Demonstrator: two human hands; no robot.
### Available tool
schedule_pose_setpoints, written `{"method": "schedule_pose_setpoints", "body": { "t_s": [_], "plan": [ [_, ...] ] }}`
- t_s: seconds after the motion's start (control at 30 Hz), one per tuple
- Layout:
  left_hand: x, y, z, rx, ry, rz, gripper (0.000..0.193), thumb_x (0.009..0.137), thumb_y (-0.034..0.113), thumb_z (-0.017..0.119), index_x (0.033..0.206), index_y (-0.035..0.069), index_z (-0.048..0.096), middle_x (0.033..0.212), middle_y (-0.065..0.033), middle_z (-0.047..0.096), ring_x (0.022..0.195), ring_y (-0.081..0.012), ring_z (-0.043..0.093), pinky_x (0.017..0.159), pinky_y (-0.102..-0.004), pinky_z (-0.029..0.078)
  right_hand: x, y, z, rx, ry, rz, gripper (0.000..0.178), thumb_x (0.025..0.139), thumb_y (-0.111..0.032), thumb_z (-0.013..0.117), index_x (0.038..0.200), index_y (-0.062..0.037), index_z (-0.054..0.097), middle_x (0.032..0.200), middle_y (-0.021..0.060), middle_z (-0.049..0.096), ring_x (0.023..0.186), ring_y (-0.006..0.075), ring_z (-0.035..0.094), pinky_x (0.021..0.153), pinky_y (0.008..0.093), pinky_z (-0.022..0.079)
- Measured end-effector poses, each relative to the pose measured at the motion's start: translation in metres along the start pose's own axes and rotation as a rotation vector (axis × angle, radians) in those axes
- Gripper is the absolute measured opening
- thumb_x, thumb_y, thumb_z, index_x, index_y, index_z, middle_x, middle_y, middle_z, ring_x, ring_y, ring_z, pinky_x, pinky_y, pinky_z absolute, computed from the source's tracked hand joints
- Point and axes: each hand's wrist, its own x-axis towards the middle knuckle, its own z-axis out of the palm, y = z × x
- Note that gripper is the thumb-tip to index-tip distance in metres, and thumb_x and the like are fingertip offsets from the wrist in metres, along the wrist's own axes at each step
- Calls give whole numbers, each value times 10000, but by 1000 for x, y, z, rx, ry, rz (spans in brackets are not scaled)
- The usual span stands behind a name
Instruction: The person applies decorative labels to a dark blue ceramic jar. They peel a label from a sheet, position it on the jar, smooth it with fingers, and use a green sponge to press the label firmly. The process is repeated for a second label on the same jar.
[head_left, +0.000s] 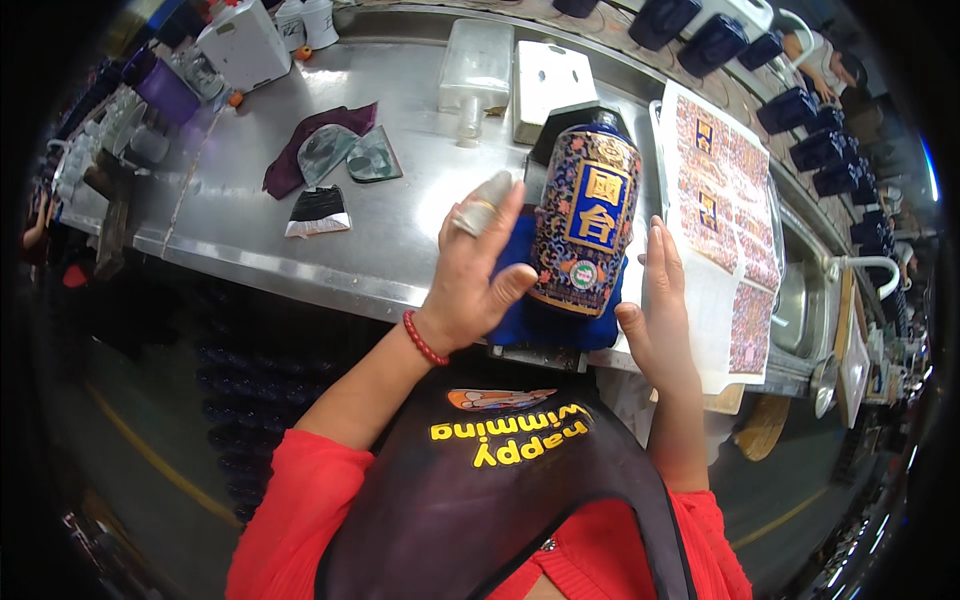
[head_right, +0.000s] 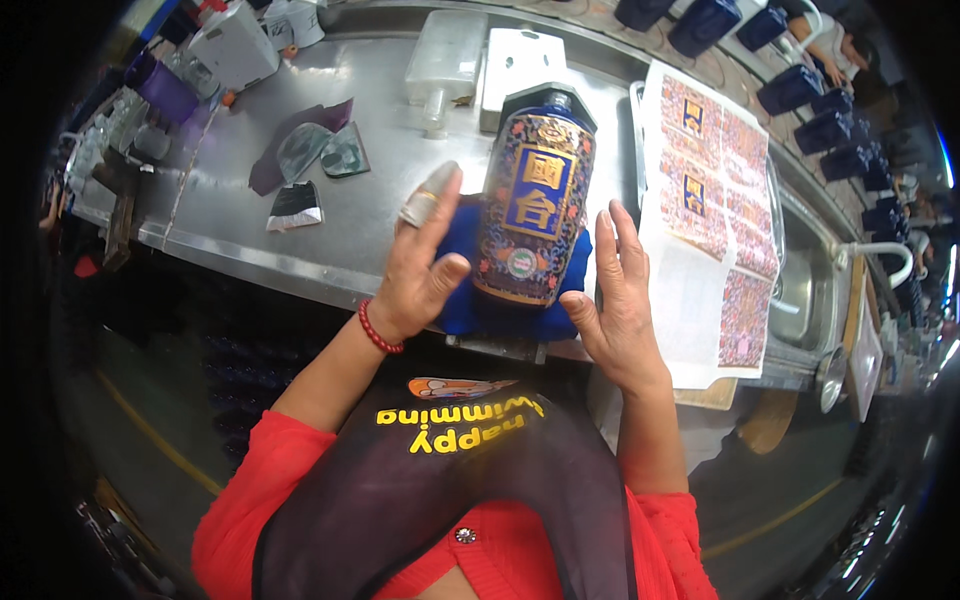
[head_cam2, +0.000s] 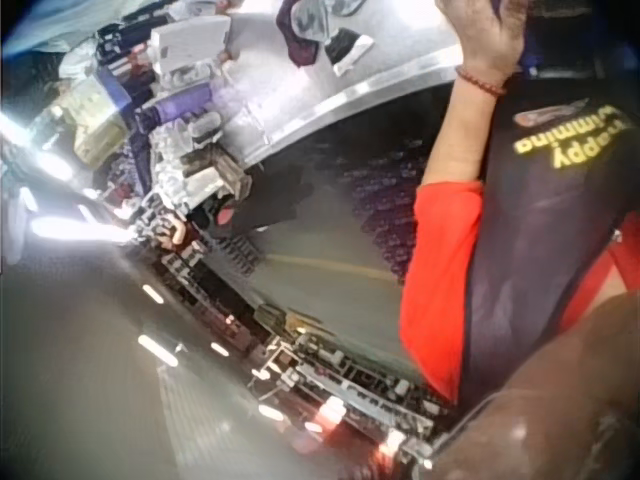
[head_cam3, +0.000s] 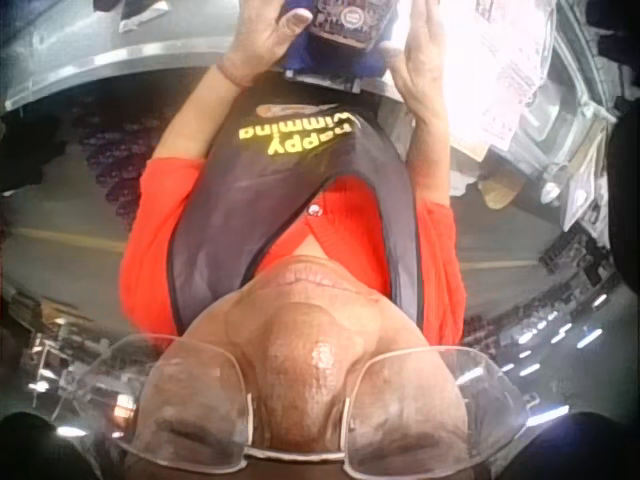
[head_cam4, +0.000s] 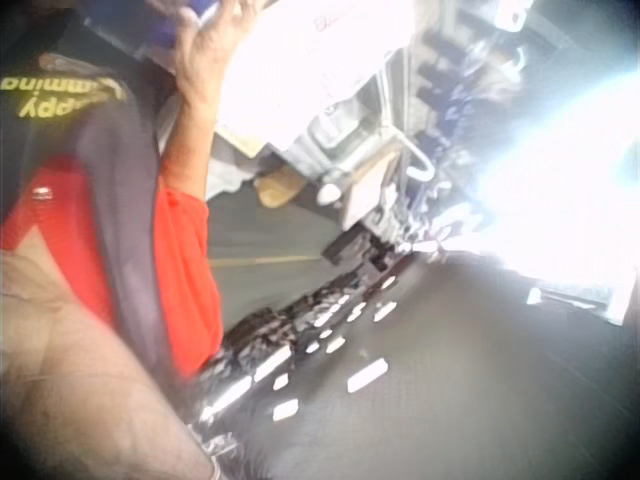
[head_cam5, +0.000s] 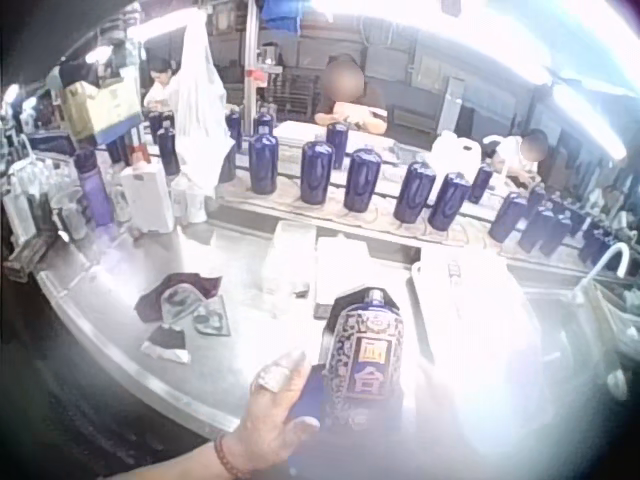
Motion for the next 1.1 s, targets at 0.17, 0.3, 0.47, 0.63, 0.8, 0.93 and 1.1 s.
{"method": "schedule_pose_setpoints", "body": {
  "t_s": [0.17,0.3,0.47,0.63,0.8,0.93,1.1],
  "plan": [
    [-13,10,14,101,-58,-36,920,964,716,394,1585,44,300,1555,-246,379,1456,-452,268,1154,-655,126,10,1,3,65,-105,52,856,996,-493,584,1597,-3,221,1620,289,217,1508,408,245,1207,448,240],
    [-15,9,17,94,-85,-58,935,961,716,402,1583,27,288,1531,-261,404,1446,-457,277,1147,-659,143,10,-1,3,45,-135,83,876,996,-507,572,1604,-3,192,1626,286,208,1517,401,230,1213,441,223],
    [-11,9,12,24,-91,-94,956,964,719,400,1575,-5,272,1487,-300,418,1458,-485,257,1186,-603,103,9,0,2,19,-161,104,889,999,-519,559,1608,-1,170,1627,285,216,1516,401,232,1213,444,220],
    [-3,8,11,28,-124,-45,967,960,729,395,1578,-3,264,1502,-283,414,1458,-480,261,1180,-617,100,8,1,1,46,-165,97,903,997,-524,560,1607,8,158,1622,284,228,1506,407,248,1213,449,220],
    [13,3,2,-59,-51,-48,868,975,671,437,1563,39,345,1510,-264,416,1415,-477,305,1133,-673,156,16,0,-1,142,-130,142,957,979,-578,559,1595,38,165,1614,250,269,1371,357,408,1157,436,318],
    [34,-3,5,2,-7,29,844,989,644,443,1563,33,341,1504,-271,428,1375,-479,368,1142,-642,180,33,1,-5,202,-87,204,981,966,-618,556,1601,20,167,1619,220,283,1257,288,476,1106,411,374],
    [48,-8,17,-117,-19,49,887,974,625,508,1581,22,272,1443,-274,485,1323,-464,437,1153,-532,264,53,5,-5,274,-127,170,1039,932,-618,617,1616,-7,128,1637,207,251,1343,279,422,1122,409,362]
  ]
}}
